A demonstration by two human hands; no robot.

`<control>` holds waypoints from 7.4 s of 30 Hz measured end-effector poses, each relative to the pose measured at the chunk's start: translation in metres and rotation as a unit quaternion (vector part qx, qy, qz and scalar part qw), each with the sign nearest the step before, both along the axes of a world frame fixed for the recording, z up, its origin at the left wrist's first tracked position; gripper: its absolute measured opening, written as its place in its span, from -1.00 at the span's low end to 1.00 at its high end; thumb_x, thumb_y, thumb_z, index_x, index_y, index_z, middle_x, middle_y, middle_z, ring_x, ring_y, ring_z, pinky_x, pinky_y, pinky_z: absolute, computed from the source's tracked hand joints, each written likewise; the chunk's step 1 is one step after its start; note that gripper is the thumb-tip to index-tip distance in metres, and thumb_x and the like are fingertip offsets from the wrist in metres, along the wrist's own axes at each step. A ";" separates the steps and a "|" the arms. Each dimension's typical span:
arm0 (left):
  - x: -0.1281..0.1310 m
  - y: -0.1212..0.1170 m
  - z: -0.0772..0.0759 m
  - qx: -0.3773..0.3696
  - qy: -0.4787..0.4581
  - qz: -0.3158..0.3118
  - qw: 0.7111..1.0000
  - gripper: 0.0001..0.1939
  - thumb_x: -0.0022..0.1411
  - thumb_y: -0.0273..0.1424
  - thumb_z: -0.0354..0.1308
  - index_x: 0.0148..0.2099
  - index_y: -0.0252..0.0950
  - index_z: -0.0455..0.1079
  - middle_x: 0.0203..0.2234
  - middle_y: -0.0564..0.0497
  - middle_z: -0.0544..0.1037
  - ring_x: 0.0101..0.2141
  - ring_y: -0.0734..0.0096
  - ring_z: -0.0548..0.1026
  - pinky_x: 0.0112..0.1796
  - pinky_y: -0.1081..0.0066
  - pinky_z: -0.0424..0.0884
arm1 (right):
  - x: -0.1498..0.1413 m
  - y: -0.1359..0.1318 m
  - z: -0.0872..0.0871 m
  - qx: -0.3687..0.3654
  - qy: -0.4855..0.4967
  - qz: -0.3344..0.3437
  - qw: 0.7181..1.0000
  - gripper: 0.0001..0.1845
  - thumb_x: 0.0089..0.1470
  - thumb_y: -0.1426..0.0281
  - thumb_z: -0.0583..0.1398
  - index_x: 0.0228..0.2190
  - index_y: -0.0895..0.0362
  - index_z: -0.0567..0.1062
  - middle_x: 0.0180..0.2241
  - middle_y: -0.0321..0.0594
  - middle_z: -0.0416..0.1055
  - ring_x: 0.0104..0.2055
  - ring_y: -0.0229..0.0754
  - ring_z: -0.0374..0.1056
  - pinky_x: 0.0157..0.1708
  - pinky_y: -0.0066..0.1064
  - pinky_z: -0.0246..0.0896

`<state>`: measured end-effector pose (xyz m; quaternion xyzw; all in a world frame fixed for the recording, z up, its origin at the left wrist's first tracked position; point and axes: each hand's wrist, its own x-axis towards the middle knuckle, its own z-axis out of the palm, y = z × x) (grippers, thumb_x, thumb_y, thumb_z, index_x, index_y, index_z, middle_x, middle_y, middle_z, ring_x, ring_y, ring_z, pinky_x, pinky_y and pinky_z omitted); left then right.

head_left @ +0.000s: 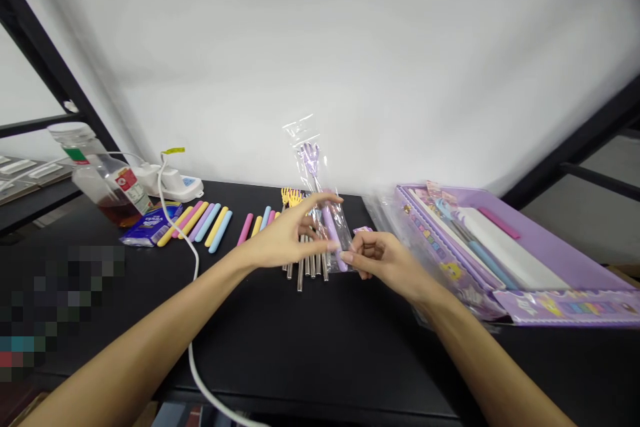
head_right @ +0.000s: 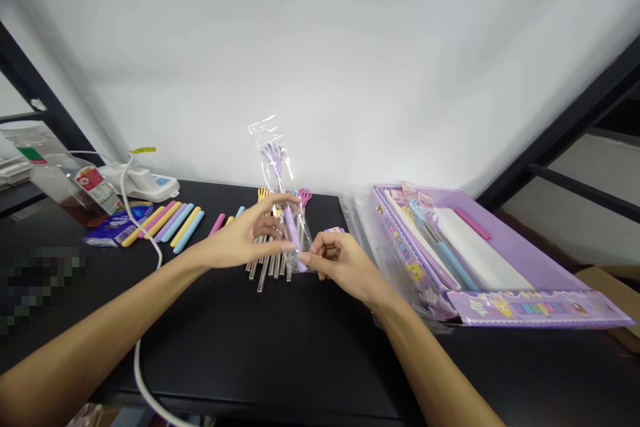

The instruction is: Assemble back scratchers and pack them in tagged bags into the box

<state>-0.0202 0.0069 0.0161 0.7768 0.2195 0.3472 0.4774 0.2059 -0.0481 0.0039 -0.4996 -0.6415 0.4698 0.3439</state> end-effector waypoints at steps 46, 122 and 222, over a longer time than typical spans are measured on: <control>0.014 -0.003 -0.026 -0.055 -0.048 0.155 0.985 -0.41 0.12 -0.32 0.38 0.09 -0.10 0.15 0.24 -0.12 0.30 -0.57 0.73 0.46 -0.51 0.50 0.49 | 0.023 0.037 0.028 0.109 -0.381 -0.214 0.893 -0.75 -0.12 0.26 0.36 -0.38 0.08 0.48 -0.40 -0.16 0.56 -0.33 -0.02 0.48 -0.35 -0.26 0.23; 0.017 -0.017 -0.023 -0.053 -0.009 0.025 0.998 -0.06 0.22 -0.33 0.31 0.45 0.27 -0.14 0.46 -0.08 -0.10 -0.51 0.72 0.39 -0.55 0.49 0.38 | 0.008 0.037 0.020 0.182 0.053 -0.065 0.980 -0.56 -0.07 0.28 0.43 -0.10 0.08 0.59 -0.26 -0.18 0.56 -0.26 -0.12 0.51 -0.22 -0.25 0.46; 0.084 0.052 0.028 0.277 0.225 0.090 0.930 -0.75 0.35 -0.42 0.05 -0.06 -0.31 0.54 -0.22 -0.06 0.58 -0.26 0.32 0.52 -0.15 0.33 0.43 | 0.056 0.043 0.080 0.225 -0.269 -0.163 0.922 -0.84 0.11 0.38 0.24 -0.35 0.13 0.64 -0.32 -0.18 0.63 -0.25 -0.14 0.52 -0.23 -0.39 0.31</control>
